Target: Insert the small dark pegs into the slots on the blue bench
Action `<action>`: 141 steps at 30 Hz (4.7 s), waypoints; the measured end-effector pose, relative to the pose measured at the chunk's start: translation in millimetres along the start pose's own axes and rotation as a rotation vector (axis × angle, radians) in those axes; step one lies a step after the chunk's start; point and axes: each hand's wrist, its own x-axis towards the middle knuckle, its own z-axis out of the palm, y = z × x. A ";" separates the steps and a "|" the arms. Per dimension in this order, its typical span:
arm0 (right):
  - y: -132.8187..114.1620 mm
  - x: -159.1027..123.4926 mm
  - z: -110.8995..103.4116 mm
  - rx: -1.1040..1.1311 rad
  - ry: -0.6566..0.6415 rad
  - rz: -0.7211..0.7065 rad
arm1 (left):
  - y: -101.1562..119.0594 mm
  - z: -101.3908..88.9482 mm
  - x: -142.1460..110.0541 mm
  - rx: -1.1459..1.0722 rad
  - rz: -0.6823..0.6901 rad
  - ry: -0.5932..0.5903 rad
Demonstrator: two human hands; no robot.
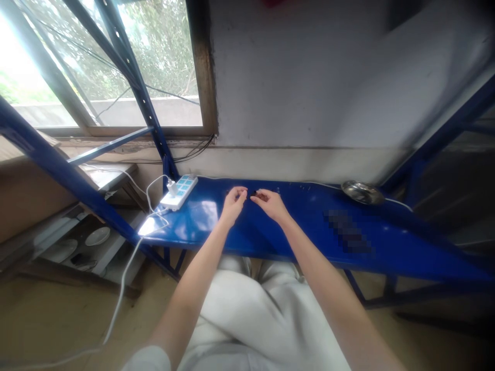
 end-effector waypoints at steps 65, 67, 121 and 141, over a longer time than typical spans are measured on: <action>126.5 4.5 -31.2 -0.623 0.075 0.539 | -103.0 -5.1 -13.9 0.254 -0.038 0.066; 127.2 4.4 -29.9 -0.630 0.062 0.539 | -103.2 -5.2 -14.0 0.253 -0.036 0.068; 80.5 -54.1 18.5 -0.222 0.481 0.105 | -15.0 -23.8 66.9 1.017 0.534 -0.466; 80.3 -53.6 17.3 -0.186 0.478 0.147 | -37.6 -35.7 112.6 1.401 0.417 -0.456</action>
